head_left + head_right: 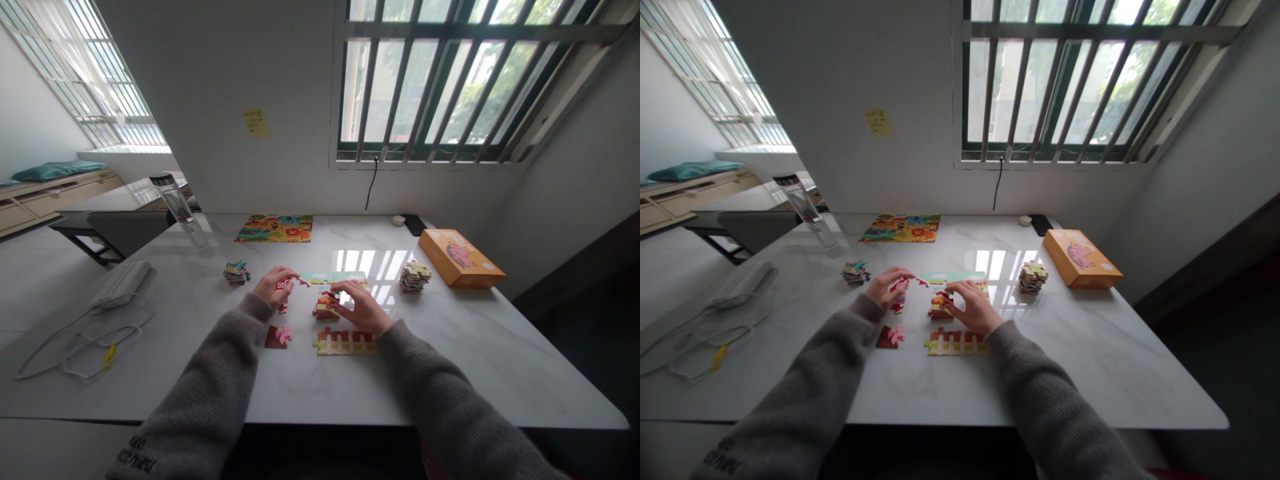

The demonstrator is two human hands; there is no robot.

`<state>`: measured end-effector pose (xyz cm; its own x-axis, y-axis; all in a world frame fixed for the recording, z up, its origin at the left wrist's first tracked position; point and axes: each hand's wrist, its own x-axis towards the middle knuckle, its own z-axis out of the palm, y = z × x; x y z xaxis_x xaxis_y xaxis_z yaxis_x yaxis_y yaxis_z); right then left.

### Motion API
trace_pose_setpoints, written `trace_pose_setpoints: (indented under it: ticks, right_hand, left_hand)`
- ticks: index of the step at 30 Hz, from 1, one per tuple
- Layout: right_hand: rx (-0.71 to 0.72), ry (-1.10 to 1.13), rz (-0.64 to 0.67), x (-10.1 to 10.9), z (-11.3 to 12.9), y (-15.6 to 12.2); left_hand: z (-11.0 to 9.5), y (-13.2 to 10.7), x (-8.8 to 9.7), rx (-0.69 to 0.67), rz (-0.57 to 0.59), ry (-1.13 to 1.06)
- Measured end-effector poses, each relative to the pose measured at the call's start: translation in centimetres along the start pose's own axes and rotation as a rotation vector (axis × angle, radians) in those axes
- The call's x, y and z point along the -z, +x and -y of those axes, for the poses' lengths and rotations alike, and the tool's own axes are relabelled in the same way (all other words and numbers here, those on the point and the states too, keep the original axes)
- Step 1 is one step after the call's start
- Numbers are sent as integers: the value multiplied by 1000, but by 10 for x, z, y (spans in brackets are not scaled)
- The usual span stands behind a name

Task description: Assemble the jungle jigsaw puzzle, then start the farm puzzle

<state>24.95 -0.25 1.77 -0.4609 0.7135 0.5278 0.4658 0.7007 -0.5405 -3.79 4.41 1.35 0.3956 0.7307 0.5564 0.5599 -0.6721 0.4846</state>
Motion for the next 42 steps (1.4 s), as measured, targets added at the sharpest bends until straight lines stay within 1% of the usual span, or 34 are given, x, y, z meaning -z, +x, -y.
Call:
trace_pose_setpoints:
  ticks: [1,2,4,5,7,9,13,17,19,22,25,28,31,36,39,42]
  right_hand:
    - [-3,-5,-1,-1,-2,0]
    - [-3,-12,-1,-2,-4,-1]
    - [1,-26,6,-4,-8,-2]
    - [2,-33,9,-5,-9,-2]
    - [-3,-42,19,-5,-10,-3]
    - [-13,-46,30,-6,-9,-3]
    - [-38,-57,32,-7,-6,-3]
    - [-69,-88,31,-7,-3,-2]
    - [-93,-91,21,-7,-2,-2]
    - [-114,-80,8,-7,-1,-2]
    - [-116,-74,2,-7,0,-2]
    - [-111,-67,-9,-8,-2,-2]
    - [-109,-59,-17,-10,-7,-2]
    - [-119,-63,-34,-10,-11,2]
    - [-126,-72,1,-11,-8,11]
    - [-38,-94,106,-16,-6,27]
  left_hand:
    - [14,-2,5,79,-19,60]
    - [27,-3,9,139,-6,119]
    - [46,-7,13,207,76,200]
    - [52,-8,13,222,110,222]
    - [57,-10,10,228,160,242]
    - [58,-10,7,223,168,252]
    - [56,-10,3,210,140,285]
    - [53,-12,1,200,154,333]
    - [50,-13,-3,220,150,387]
    - [43,-16,-14,239,142,455]
    - [39,-17,-27,216,216,500]
    - [43,-20,-33,201,265,544]
    - [55,-25,-30,184,249,572]
    - [76,-35,-18,137,263,540]
    - [78,-38,-14,148,241,515]
    - [71,-37,-12,252,163,513]
